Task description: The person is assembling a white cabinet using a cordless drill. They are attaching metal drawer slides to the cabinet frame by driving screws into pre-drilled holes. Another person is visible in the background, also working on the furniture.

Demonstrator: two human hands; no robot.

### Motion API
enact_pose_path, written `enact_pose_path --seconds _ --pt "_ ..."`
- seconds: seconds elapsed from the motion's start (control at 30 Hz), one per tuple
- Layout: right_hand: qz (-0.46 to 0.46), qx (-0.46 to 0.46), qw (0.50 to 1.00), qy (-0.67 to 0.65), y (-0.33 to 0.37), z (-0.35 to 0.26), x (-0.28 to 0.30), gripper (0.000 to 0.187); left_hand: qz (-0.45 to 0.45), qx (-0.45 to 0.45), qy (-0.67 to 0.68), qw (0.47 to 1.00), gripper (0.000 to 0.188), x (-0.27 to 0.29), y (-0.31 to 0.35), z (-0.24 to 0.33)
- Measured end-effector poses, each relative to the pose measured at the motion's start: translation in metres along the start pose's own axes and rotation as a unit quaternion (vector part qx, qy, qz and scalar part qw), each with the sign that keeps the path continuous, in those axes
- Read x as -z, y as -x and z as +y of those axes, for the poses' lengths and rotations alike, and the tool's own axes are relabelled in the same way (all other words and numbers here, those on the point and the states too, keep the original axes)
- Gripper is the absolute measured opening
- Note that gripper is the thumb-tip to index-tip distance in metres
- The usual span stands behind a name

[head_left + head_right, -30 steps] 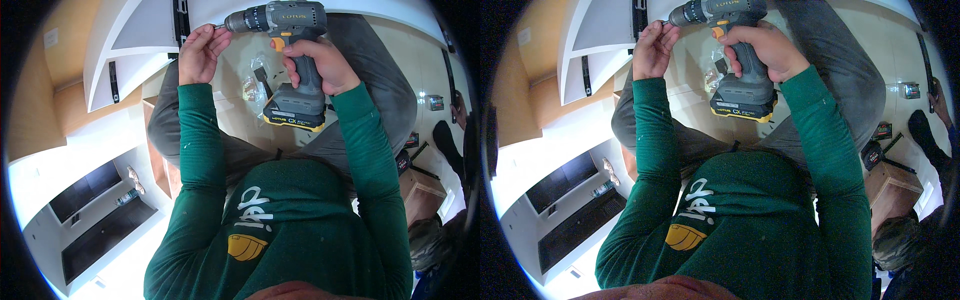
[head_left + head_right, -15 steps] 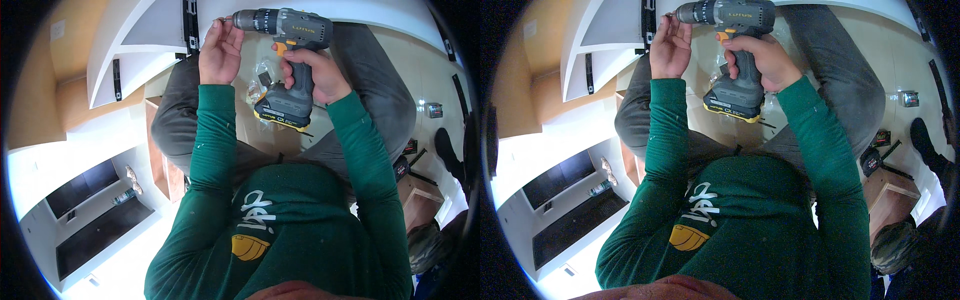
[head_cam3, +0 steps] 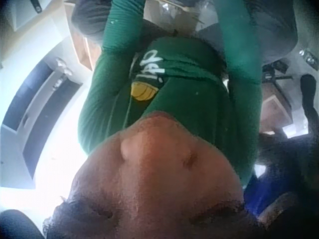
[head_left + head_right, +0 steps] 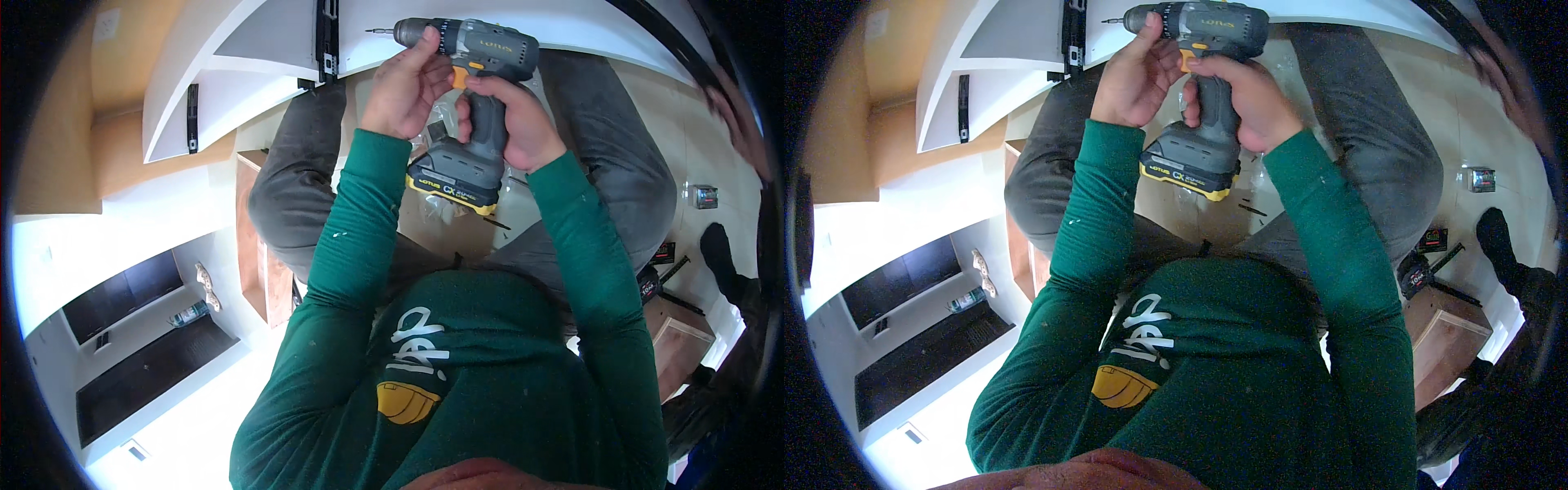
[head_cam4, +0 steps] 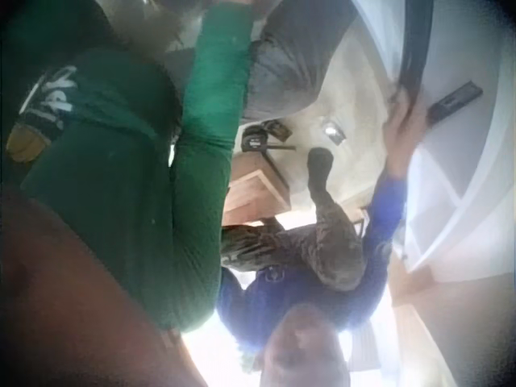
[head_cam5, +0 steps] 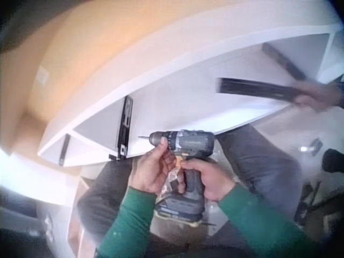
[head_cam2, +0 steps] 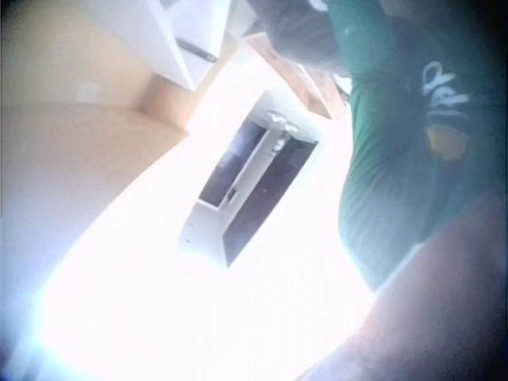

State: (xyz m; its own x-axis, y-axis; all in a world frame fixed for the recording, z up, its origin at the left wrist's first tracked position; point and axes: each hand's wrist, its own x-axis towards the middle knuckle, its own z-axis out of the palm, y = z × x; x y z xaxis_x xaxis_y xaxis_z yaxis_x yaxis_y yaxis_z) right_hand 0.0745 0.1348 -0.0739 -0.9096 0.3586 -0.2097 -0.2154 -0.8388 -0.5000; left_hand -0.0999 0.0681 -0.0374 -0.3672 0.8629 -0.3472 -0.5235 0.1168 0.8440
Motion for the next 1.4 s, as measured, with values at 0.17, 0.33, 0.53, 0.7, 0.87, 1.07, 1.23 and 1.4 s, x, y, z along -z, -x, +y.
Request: enact_pose_path --seconds 0.17,0.33,0.53,0.7,0.87,1.07,1.23,1.4 --pt "0.070 0.009 0.997 0.016 -0.001 0.002 -0.017 0.030 0.062 -0.023 0.028 0.997 0.041 0.018 -0.004 -0.007" --pt "0.116 0.057 0.990 0.064 -0.002 0.011 -0.027 0.028 0.089 -0.039 -0.003 0.995 0.041 0.021 0.000 -0.001" --pt "0.107 0.094 0.984 0.104 -0.021 0.019 -0.046 0.028 0.075 -0.014 0.021 0.997 0.036 0.054 -0.008 0.013" --pt "0.141 0.064 0.983 0.100 -0.038 0.023 -0.053 0.031 0.133 0.015 -0.088 0.987 0.048 0.038 -0.001 0.030" --pt "0.119 0.080 0.986 0.082 -0.053 0.030 -0.053 0.028 0.146 0.024 -0.132 0.980 0.050 0.055 -0.009 0.037" --pt "0.115 0.096 0.983 0.108 -0.060 0.030 -0.048 0.028 0.140 0.008 -0.138 0.981 0.050 0.053 -0.010 0.037" --pt "0.121 0.083 0.983 0.112 -0.061 0.029 -0.052 0.031 0.150 0.010 -0.135 0.980 0.049 0.054 -0.009 0.040" --pt "0.126 0.083 0.980 0.128 -0.063 0.028 -0.054 0.030 0.156 0.016 -0.129 0.979 0.047 0.054 -0.009 0.041"
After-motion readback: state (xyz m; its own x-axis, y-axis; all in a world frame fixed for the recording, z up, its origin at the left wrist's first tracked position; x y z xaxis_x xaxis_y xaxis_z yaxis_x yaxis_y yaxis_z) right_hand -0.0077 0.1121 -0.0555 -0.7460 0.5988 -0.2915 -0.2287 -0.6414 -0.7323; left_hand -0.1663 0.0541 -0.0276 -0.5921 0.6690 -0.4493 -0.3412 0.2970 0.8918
